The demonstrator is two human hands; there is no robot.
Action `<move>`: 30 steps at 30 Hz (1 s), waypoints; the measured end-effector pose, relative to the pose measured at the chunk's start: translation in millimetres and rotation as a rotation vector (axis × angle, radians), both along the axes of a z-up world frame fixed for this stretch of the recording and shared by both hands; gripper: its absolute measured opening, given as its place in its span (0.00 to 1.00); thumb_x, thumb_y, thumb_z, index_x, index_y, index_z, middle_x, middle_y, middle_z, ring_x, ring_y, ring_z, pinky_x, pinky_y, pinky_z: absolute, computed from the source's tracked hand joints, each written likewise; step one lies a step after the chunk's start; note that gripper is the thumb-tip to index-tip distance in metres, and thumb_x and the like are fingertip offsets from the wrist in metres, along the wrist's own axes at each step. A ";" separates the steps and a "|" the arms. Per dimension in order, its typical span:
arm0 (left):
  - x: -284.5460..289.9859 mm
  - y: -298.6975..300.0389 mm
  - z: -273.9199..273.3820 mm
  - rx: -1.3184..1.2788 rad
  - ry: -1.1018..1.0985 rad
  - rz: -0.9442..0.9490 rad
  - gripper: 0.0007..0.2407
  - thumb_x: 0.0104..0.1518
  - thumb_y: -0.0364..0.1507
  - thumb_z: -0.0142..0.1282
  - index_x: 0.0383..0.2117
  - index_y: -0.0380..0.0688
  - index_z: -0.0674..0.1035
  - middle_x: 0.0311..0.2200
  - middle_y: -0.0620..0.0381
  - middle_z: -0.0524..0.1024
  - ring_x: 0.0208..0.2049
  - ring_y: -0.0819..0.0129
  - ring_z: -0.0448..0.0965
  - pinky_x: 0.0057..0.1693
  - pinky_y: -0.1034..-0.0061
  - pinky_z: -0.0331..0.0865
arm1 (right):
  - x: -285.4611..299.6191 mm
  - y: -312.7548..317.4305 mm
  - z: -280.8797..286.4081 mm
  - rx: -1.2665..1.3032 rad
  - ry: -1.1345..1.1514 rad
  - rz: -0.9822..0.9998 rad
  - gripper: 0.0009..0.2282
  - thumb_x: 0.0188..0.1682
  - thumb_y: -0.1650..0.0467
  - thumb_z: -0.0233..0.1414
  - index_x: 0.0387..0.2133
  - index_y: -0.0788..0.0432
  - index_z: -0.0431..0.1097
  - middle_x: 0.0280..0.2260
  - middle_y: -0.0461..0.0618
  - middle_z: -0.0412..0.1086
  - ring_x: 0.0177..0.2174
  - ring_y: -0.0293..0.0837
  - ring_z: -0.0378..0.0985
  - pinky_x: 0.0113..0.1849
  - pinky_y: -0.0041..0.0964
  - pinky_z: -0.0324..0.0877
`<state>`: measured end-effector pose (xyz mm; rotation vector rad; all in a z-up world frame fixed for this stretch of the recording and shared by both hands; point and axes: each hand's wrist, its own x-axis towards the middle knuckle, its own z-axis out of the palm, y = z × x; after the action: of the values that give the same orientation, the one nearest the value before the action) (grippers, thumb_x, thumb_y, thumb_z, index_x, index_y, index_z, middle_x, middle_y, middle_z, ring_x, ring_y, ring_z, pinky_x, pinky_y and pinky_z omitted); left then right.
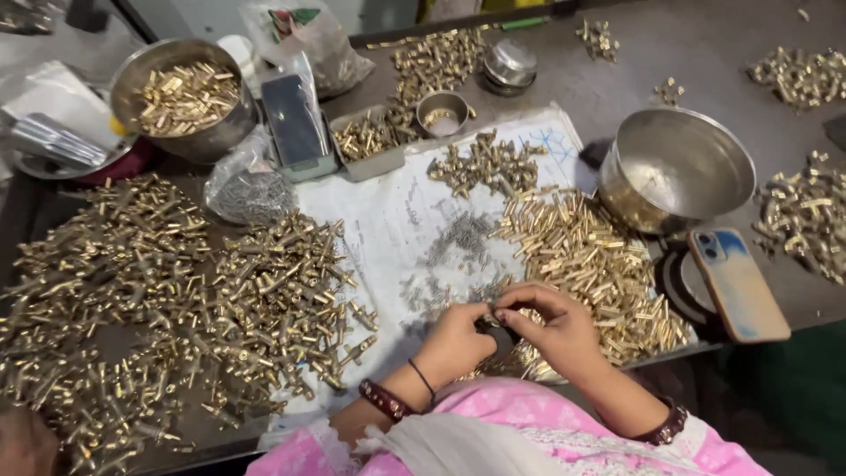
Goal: The person repeatedly picks small brass-colored metal pins and inserts them into cylindrical brass components using both hands. The person places the assembled units into a pile on the table. The task continues throughout the clip with consistent hand movements and no visible change in method.
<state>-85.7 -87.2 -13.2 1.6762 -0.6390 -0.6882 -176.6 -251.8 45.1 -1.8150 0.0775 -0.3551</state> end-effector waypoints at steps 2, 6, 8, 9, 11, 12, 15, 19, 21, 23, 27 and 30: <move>-5.0 11.5 -13.3 -0.078 0.126 -0.069 0.09 0.50 0.19 0.57 0.37 0.34 0.81 0.24 0.60 0.78 0.25 0.79 0.75 0.32 0.81 0.69 | -10.7 16.2 -9.2 0.088 0.053 -0.044 0.06 0.45 0.77 0.59 0.35 0.64 0.78 0.39 0.50 0.76 0.42 0.42 0.78 0.46 0.35 0.73; 0.2 13.9 6.8 -0.207 0.462 -0.155 0.11 0.50 0.16 0.52 0.38 0.34 0.80 0.22 0.60 0.76 0.20 0.77 0.75 0.27 0.79 0.68 | -16.6 29.0 5.6 -0.045 -0.038 -0.042 0.04 0.48 0.77 0.58 0.35 0.64 0.78 0.42 0.52 0.73 0.46 0.44 0.75 0.49 0.37 0.69; 8.9 8.7 18.3 -0.192 0.473 -0.143 0.11 0.51 0.16 0.51 0.40 0.36 0.80 0.21 0.58 0.76 0.18 0.76 0.74 0.25 0.80 0.67 | -11.1 23.0 12.4 -0.114 -0.015 -0.074 0.06 0.47 0.77 0.58 0.37 0.63 0.78 0.43 0.52 0.73 0.46 0.45 0.74 0.48 0.38 0.69; 15.5 9.5 23.4 -0.161 0.484 -0.116 0.12 0.51 0.16 0.50 0.41 0.37 0.80 0.20 0.57 0.76 0.17 0.76 0.74 0.24 0.80 0.66 | -5.6 22.5 13.3 -0.162 0.008 -0.094 0.08 0.46 0.76 0.59 0.38 0.62 0.79 0.43 0.52 0.73 0.46 0.46 0.74 0.47 0.39 0.68; 26.9 13.2 37.2 -0.124 0.464 -0.091 0.14 0.51 0.15 0.49 0.42 0.39 0.81 0.20 0.57 0.77 0.17 0.77 0.74 0.23 0.81 0.65 | 6.5 5.3 -2.9 -0.204 -0.017 -0.165 0.08 0.47 0.76 0.58 0.40 0.61 0.77 0.44 0.51 0.73 0.48 0.46 0.75 0.49 0.39 0.69; 34.6 13.8 42.7 -0.089 0.446 -0.063 0.16 0.52 0.15 0.48 0.43 0.41 0.82 0.21 0.57 0.77 0.16 0.78 0.73 0.23 0.83 0.64 | 14.5 -4.3 -13.4 -0.247 -0.038 -0.233 0.08 0.48 0.75 0.57 0.41 0.61 0.76 0.45 0.50 0.74 0.49 0.47 0.76 0.51 0.39 0.69; 49.7 12.7 20.0 -0.075 0.451 -0.034 0.19 0.52 0.14 0.47 0.45 0.46 0.84 0.24 0.61 0.80 0.17 0.81 0.73 0.22 0.85 0.63 | 25.7 -23.0 -36.4 -0.363 0.282 -0.372 0.11 0.46 0.73 0.59 0.43 0.58 0.76 0.46 0.49 0.75 0.48 0.47 0.78 0.50 0.39 0.71; 70.3 8.1 -0.9 -0.022 0.490 0.029 0.18 0.54 0.14 0.48 0.46 0.47 0.84 0.25 0.57 0.80 0.17 0.81 0.71 0.22 0.85 0.61 | 57.5 -48.3 -46.7 -0.713 0.354 -0.324 0.12 0.46 0.71 0.59 0.44 0.58 0.76 0.50 0.52 0.72 0.51 0.52 0.74 0.54 0.45 0.69; 82.3 4.6 -3.8 -0.048 0.560 0.071 0.17 0.54 0.13 0.48 0.46 0.43 0.84 0.30 0.53 0.81 0.19 0.80 0.74 0.24 0.86 0.64 | 76.1 -56.1 -43.5 -0.962 0.222 -0.283 0.14 0.43 0.72 0.59 0.44 0.58 0.76 0.51 0.56 0.70 0.53 0.58 0.71 0.53 0.50 0.69; 98.1 4.7 -2.0 -0.034 0.572 0.095 0.17 0.53 0.13 0.48 0.45 0.42 0.84 0.33 0.54 0.81 0.19 0.80 0.75 0.25 0.86 0.65 | 92.6 -56.3 -43.1 -1.029 0.225 -0.247 0.13 0.42 0.71 0.59 0.41 0.57 0.77 0.52 0.55 0.70 0.54 0.58 0.70 0.53 0.51 0.68; 125.5 5.6 -4.6 0.005 0.488 0.148 0.19 0.51 0.13 0.47 0.45 0.42 0.84 0.35 0.53 0.83 0.20 0.80 0.76 0.24 0.87 0.64 | 99.4 -57.8 -51.9 -1.194 0.192 -0.195 0.09 0.41 0.71 0.59 0.35 0.59 0.75 0.51 0.56 0.72 0.54 0.60 0.72 0.53 0.53 0.69; 123.3 3.7 1.9 -0.039 0.455 0.133 0.19 0.51 0.14 0.48 0.45 0.44 0.84 0.33 0.54 0.83 0.20 0.80 0.76 0.24 0.86 0.64 | 96.5 -61.5 -41.0 -0.788 0.179 -0.274 0.10 0.50 0.71 0.57 0.42 0.63 0.73 0.48 0.57 0.74 0.47 0.55 0.77 0.48 0.47 0.74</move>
<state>37.7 -83.5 -11.3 1.4433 -0.2148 -0.9159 -80.1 -313.2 4.1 -2.6256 0.3529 -0.4532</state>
